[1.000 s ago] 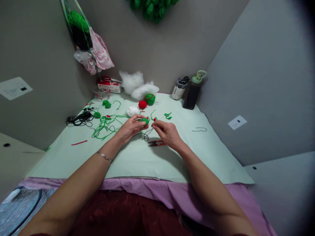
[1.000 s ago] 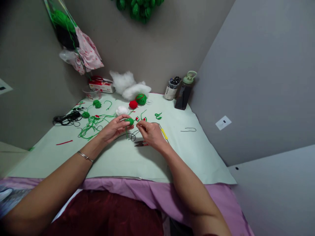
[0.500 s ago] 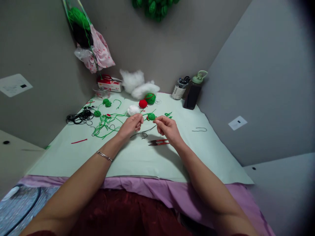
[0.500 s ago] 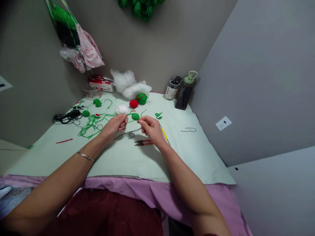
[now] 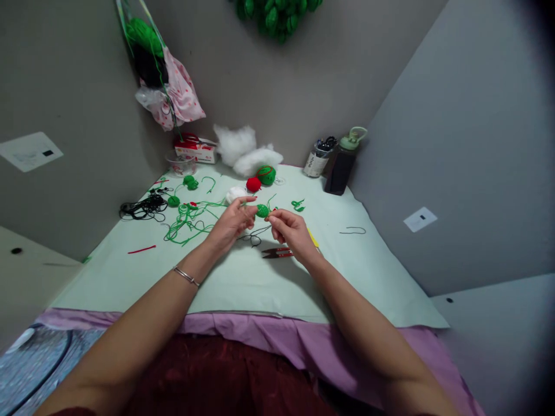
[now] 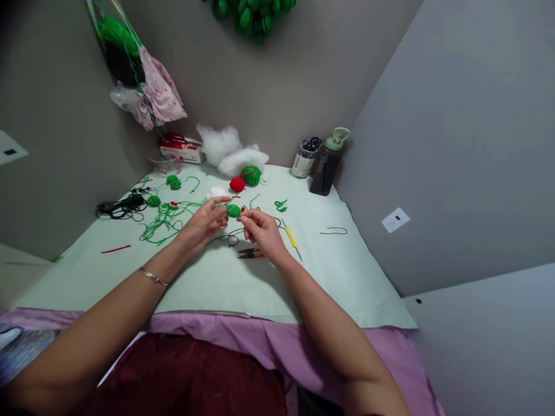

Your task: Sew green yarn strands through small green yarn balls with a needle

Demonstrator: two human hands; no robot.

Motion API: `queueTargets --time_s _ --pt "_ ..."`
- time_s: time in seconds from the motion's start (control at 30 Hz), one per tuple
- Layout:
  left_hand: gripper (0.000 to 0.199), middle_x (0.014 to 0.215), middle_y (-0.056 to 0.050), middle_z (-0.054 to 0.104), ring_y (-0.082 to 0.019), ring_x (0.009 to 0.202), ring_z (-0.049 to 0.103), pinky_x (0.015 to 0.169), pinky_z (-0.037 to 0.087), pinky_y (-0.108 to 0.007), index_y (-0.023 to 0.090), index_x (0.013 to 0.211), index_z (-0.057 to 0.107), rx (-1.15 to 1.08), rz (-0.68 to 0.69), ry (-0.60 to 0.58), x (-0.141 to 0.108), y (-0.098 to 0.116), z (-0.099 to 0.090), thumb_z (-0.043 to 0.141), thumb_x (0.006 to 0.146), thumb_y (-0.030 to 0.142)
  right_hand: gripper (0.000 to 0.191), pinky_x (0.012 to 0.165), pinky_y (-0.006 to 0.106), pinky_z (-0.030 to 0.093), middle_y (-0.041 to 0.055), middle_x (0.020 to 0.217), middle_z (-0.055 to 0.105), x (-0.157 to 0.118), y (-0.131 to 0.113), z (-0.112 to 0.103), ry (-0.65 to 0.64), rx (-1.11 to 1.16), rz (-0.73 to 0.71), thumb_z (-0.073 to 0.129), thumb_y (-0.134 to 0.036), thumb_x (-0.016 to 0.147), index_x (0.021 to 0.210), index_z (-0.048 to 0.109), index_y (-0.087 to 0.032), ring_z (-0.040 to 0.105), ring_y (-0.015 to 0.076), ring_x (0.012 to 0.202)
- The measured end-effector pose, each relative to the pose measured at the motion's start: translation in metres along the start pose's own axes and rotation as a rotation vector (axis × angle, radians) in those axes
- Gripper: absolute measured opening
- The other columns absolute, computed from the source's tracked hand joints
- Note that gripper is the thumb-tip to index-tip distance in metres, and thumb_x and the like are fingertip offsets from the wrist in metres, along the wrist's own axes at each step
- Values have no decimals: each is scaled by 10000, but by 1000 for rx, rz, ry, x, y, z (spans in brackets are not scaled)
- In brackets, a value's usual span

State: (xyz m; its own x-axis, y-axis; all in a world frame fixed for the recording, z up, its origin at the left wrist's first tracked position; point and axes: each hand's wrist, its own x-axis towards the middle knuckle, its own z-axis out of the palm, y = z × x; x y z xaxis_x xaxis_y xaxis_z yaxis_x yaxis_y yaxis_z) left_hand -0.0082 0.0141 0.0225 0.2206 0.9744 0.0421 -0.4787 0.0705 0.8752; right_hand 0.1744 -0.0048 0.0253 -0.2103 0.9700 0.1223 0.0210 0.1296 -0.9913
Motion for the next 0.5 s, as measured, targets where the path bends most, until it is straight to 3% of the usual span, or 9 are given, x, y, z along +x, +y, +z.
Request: queueTargets --time_s 0.1,0.2,0.3,0.5 --pt "350 928 -16 679 -114 813 618 812 515 -243 169 1002 715 94 11 -75 -2 -7 3 863 730 333 356 482 236 341 -40 574 550 1 3 -1 -41 -12 10 689 -545 831 904 670 -197 415 90 483" --pt "337 978 -36 712 -162 960 654 994 487 -315 175 1017 739 83 32 -86 -2 -7 3 854 741 329 335 536 252 376 -2 732 593 5 8 -6 -25 -71 -75 717 -514 816 933 726 -200 457 101 574" --pt "348 1019 -39 727 -175 1013 665 1042 474 -342 193 1052 748 69 20 -94 -2 -5 3 857 741 308 282 566 261 383 18 826 563 8 13 -11 19 -163 -161 716 -462 834 947 772 -210 474 116 649" --pt "342 1050 -52 737 -199 1036 672 989 515 -347 208 1054 766 104 35 -91 0 -5 -1 857 740 306 281 567 265 373 9 798 511 7 12 -18 -62 -205 -154 678 -437 869 1003 786 -216 446 119 648"
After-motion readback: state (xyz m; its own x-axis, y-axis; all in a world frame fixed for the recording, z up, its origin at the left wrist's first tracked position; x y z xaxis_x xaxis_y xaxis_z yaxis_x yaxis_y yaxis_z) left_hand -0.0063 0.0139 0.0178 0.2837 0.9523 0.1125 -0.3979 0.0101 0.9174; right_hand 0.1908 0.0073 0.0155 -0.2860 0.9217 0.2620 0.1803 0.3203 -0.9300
